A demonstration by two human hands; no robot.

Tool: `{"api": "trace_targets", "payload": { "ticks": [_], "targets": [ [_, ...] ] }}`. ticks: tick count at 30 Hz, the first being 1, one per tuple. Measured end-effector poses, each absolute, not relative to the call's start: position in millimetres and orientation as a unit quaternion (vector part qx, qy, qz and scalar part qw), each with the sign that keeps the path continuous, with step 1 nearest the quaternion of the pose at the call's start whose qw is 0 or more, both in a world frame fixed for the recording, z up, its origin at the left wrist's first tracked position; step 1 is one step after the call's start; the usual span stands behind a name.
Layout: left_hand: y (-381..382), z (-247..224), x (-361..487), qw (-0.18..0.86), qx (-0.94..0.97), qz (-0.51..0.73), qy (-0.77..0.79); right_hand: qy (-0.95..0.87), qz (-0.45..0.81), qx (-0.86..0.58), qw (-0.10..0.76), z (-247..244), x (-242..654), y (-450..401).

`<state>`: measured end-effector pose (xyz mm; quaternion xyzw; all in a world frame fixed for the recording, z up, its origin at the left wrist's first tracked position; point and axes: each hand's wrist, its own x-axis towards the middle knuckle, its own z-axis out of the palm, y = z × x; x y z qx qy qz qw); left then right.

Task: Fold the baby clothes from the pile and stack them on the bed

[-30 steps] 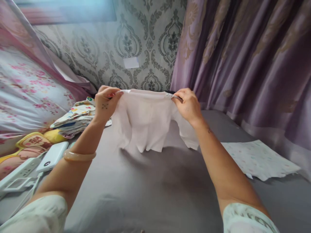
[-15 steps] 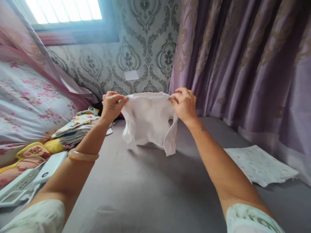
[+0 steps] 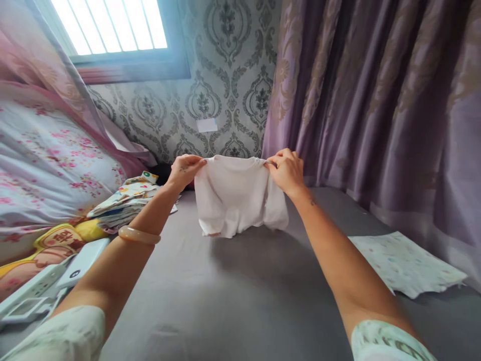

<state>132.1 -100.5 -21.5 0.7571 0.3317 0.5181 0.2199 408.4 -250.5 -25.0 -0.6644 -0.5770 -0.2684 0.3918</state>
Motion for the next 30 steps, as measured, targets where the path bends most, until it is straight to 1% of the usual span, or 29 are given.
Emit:
{"api": "trace_targets", "payload": {
  "ticks": [4, 7, 10, 14, 16, 19, 22, 24, 27, 28, 30],
  "targets": [
    [-100, -25, 137, 0.289, 0.729, 0.536, 0.313, -0.554, -0.216, -0.675, 0.438, -26, 410, -246],
    [-100, -27, 143, 0.315, 0.718, 0.539, 0.308, -0.548, -0.162, -0.685, 0.452, -24, 408, -246],
    [-104, -28, 149, 0.317, 0.712, 0.537, 0.324, -0.538, -0.143, -0.689, 0.465, -25, 404, -248],
    [-115, -33, 155, 0.28, 0.705, 0.541, 0.363, -0.536, -0.169, -0.676, 0.477, -29, 398, -248],
    [-124, -35, 156, 0.238, 0.7, 0.563, 0.369, -0.54, -0.196, -0.663, 0.48, -32, 395, -250],
    [-140, -37, 152, 0.148, 0.696, 0.609, 0.351, -0.543, -0.248, -0.639, 0.485, -37, 389, -258],
    [-156, -35, 138, 0.032, 0.703, 0.635, 0.318, -0.558, -0.297, -0.621, 0.463, -38, 383, -277],
    [-166, -32, 125, -0.059, 0.71, 0.627, 0.314, -0.579, -0.316, -0.61, 0.438, -32, 380, -294],
    [-181, -21, 102, -0.191, 0.719, 0.587, 0.321, -0.622, -0.311, -0.586, 0.416, -14, 374, -322],
    [-187, -16, 95, -0.218, 0.723, 0.572, 0.321, -0.637, -0.297, -0.579, 0.414, -5, 372, -330],
    [-194, -6, 84, -0.236, 0.737, 0.547, 0.319, -0.652, -0.242, -0.585, 0.417, 11, 369, -343]
  ]
}}
